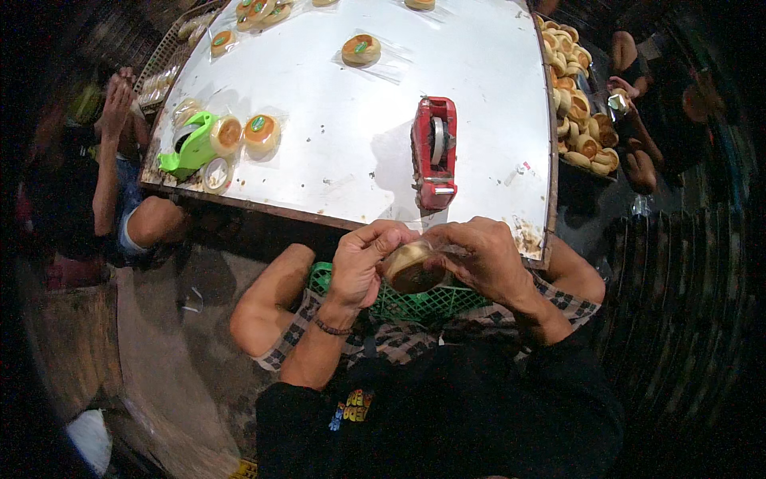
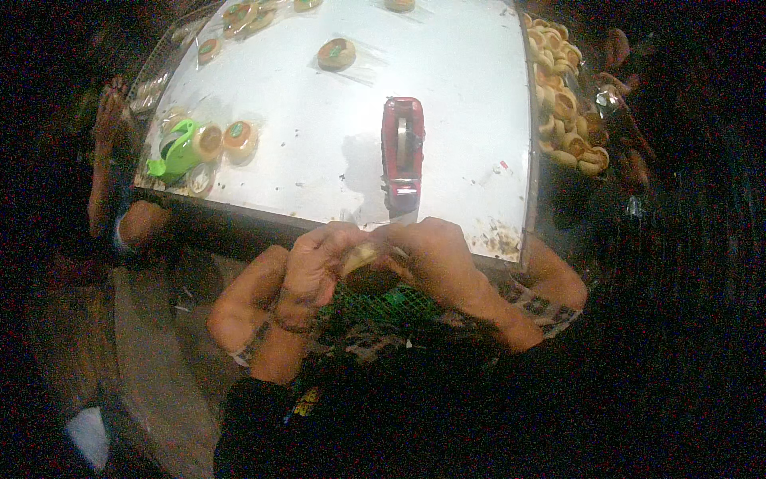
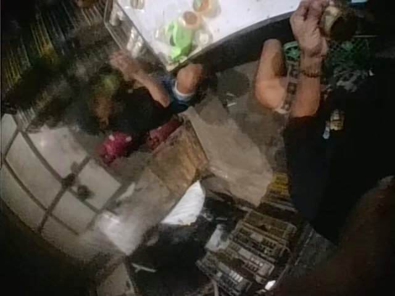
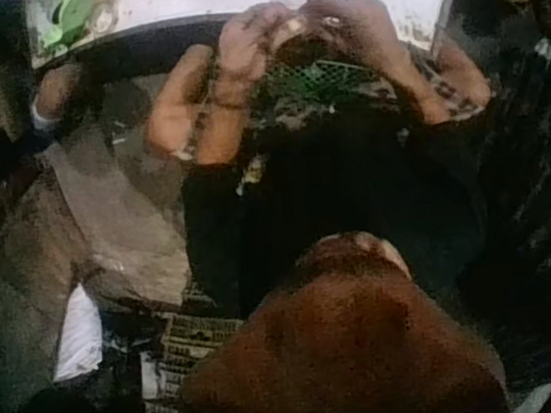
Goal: The person places small pastries into clear plastic bags and seals them using a handheld tape dispenser. The sealed pastries are placed on a white table. Other people are visible in the background performing similar tasks.
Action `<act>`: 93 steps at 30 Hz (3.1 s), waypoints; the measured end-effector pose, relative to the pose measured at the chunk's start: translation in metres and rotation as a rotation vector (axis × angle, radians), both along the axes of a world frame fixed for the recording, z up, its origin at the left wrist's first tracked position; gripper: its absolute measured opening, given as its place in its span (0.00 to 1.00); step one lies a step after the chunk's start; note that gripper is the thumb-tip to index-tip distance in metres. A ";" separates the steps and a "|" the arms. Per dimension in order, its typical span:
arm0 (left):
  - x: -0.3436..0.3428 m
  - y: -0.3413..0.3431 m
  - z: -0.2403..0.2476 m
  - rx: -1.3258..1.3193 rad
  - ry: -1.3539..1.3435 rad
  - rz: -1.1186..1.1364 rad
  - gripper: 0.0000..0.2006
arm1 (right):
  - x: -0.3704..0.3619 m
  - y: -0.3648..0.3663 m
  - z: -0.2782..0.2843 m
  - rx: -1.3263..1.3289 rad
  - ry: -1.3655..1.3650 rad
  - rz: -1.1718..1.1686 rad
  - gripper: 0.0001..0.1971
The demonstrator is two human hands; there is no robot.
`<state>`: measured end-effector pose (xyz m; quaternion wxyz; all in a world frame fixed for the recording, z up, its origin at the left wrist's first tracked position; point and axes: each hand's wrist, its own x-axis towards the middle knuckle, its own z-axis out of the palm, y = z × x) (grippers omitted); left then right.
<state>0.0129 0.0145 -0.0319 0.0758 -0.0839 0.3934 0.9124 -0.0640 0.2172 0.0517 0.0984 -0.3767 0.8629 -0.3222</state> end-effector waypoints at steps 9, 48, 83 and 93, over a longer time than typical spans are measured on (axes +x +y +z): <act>-0.019 -0.013 0.034 -0.319 0.094 -0.203 0.08 | -0.010 0.000 -0.005 -0.350 0.202 0.096 0.11; -0.053 0.030 0.064 -0.661 0.069 0.112 0.17 | -0.021 0.015 -0.017 -0.433 0.010 -0.237 0.16; -0.036 0.024 -0.012 -0.382 0.125 -0.033 0.20 | -0.019 0.023 -0.054 -0.592 -0.981 -0.368 0.15; -0.016 0.003 -0.027 -0.067 -0.143 0.034 0.21 | -0.090 -0.022 -0.104 -0.197 -0.517 -0.695 0.22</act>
